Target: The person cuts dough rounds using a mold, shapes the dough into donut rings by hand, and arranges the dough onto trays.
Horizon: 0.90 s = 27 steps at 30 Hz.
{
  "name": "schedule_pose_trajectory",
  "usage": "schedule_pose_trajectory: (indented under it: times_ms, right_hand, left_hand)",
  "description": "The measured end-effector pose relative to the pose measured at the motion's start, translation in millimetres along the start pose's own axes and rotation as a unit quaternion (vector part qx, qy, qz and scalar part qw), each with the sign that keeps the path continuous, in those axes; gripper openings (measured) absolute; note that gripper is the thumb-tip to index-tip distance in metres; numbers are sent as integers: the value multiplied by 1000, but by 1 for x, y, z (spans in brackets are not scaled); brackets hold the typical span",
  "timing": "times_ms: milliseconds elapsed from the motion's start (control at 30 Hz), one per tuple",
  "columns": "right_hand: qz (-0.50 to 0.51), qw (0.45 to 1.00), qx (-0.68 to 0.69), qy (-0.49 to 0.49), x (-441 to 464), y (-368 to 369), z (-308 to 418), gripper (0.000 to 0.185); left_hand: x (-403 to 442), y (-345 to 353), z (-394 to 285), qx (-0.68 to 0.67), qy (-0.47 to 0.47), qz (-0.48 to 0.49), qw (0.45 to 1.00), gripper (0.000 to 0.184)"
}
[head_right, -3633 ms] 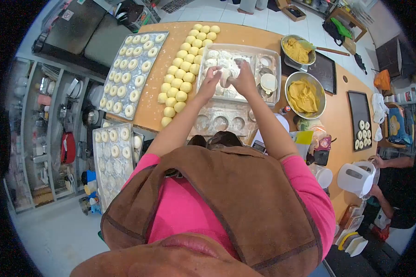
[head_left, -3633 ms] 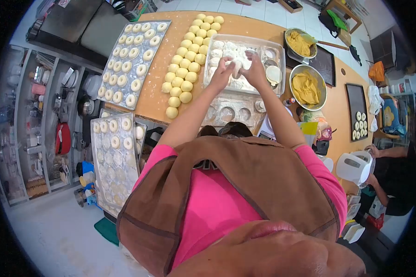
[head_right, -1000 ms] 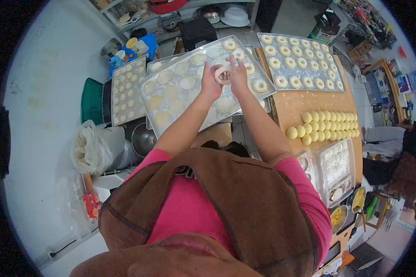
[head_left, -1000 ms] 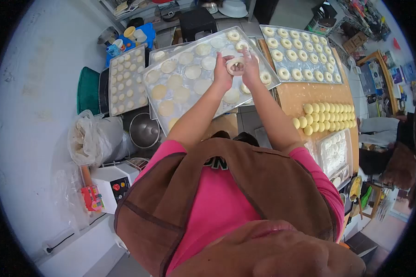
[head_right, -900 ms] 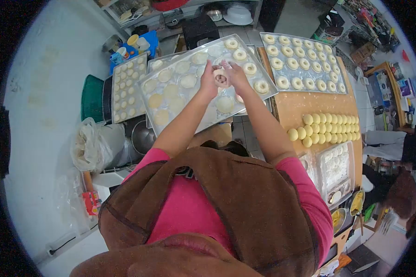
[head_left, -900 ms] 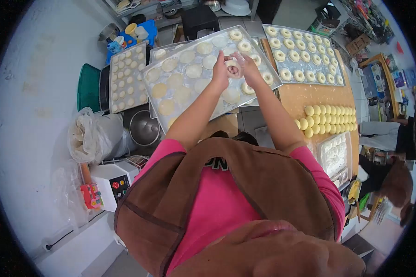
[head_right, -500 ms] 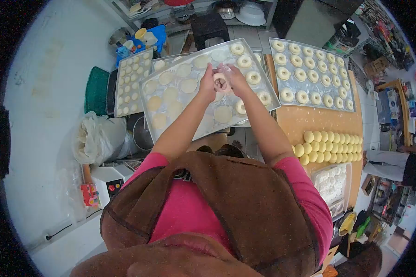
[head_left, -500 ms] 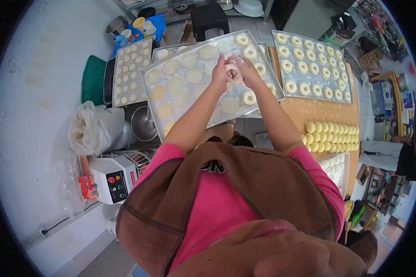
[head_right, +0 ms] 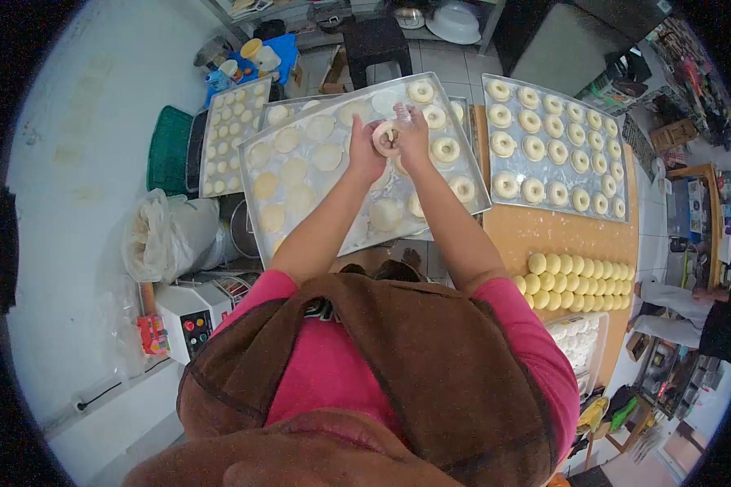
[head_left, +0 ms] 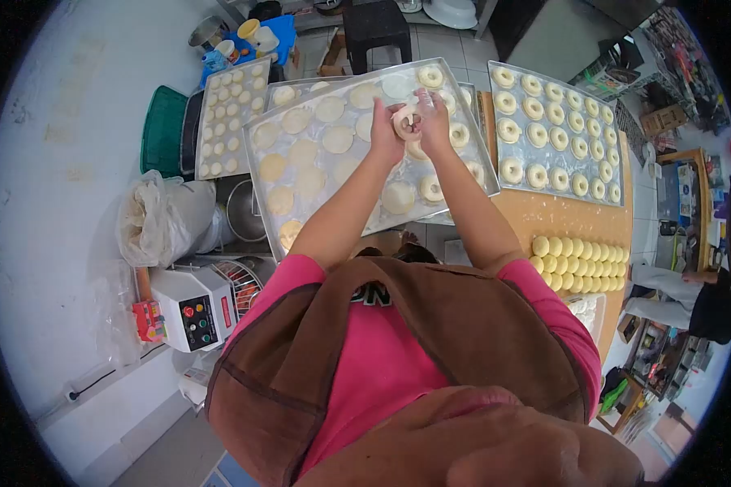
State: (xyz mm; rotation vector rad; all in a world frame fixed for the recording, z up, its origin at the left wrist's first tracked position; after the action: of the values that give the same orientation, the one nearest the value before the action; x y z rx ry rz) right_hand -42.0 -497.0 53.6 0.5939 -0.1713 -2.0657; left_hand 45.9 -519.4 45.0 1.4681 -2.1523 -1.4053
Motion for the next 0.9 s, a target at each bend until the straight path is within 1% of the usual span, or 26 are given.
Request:
schedule_pose_trajectory:
  times_ms: [33, 67, 100, 133, 167, 200, 233, 267, 300, 333, 367, 400, 433, 467, 500, 533, 567, 633, 667, 700, 733, 767, 833, 867, 900]
  right_hand:
    - [-22, 997, 67, -39, 1, -4, 4, 44]
    - [-22, 997, 67, -37, 4, -6, 3, 44]
    - [6, 1000, 10, 24, -3, 5, 7, 40]
    - [33, 995, -47, 84, -8, 13, 2, 36]
    - [32, 995, -46, 86, -2, 9, -7, 36]
    - [9, 999, 5, 31, 8, 0, -10, 38]
    - [-12, 998, 56, -26, 11, -5, -2, 40]
    - [-11, 998, 55, -26, 15, -6, -4, 40]
    - [-34, 999, 37, -18, 12, -9, -4, 39]
    - [-57, 998, 19, -9, 10, -11, -4, 38]
    - [-57, 998, 19, -7, 11, -12, -1, 38]
    - [-19, 999, -28, 31, 15, -8, -6, 35]
    - [18, 995, -74, 69, 17, -4, -12, 32]
    - [17, 995, -74, 70, 25, -7, -21, 32]
    - [-31, 999, -30, 1, 37, -21, -25, 32]
    - [-77, 994, 13, -71, 38, -27, -13, 32]
    - [-75, 995, 13, -70, 39, -28, -15, 32]
    - [-40, 998, 39, -42, 20, -13, 0, 33]
    - [-41, 998, 39, -41, 19, -14, 7, 33]
    - [-6, 999, -40, 21, 21, -9, 2, 36]
    - [28, 989, -119, 83, 22, -6, -9, 39]
    - [26, 989, -119, 84, 25, -9, -17, 39]
    - [-38, 998, 34, -24, 35, -26, -10, 38]
    - [-101, 992, 33, -72, 37, -37, -5, 37]
    - [-100, 992, 33, -73, 39, -37, -4, 37]
  left_hand:
    - [8, -7, 3, -1, 1, -1, 1000, 53]
    - [18, -18, 4, 86, 8, -2, 996, 54]
    - [21, -21, 1, 172, 14, -2, 985, 55]
    - [24, -23, 1, 172, 13, -4, 985, 55]
    - [26, -24, 5, 216, -12, 4, 976, 55]
    - [26, -21, 7, 260, -35, 12, 965, 54]
    - [25, -17, 8, 259, -34, 13, 965, 54]
    - [22, -14, 9, 119, -19, -13, 993, 55]
    - [23, -17, 13, -23, -4, -39, 999, 56]
    - [29, -26, 16, -15, 5, -64, 998, 59]
    - [36, -32, 14, -15, 4, -66, 998, 59]
    - [40, -29, 9, 125, -1, -22, 992, 59]
    - [43, -25, 9, 262, -7, 23, 965, 59]
    - [43, -25, 12, 262, -9, 23, 965, 59]
    - [38, -19, 17, 177, -30, 12, 984, 60]
    - [39, -16, 22, 89, -50, 2, 995, 60]
    - [39, -14, 24, 90, -48, 1, 995, 60]
    - [42, -23, 25, -12, -18, -34, 999, 63]
    - [44, -26, 21, -11, -20, -35, 999, 63]
    - [47, -25, 15, 171, -38, 3, 985, 63]
    - [47, -24, 15, 347, -56, 41, 935, 64]
    - [45, -23, 18, 347, -58, 41, 935, 64]
    - [45, -8, 25, 145, -50, 62, 986, 64]
    - [45, -5, 26, 145, -49, 62, 986, 64]
    - [44, -5, 21, 91, -29, 24, 995, 64]
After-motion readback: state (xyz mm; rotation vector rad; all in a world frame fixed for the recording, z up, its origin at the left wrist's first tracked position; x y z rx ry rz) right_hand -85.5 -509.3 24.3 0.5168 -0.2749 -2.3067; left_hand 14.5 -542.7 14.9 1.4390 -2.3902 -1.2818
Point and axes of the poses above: each hand's wrist, its own x-axis towards the middle knuckle, its own y-axis out of the palm, z = x × y, the point moved 10 cm from there along x, towards the middle knuckle, and after that the axes turned 6 degrees about y, right-handed, at the moved point
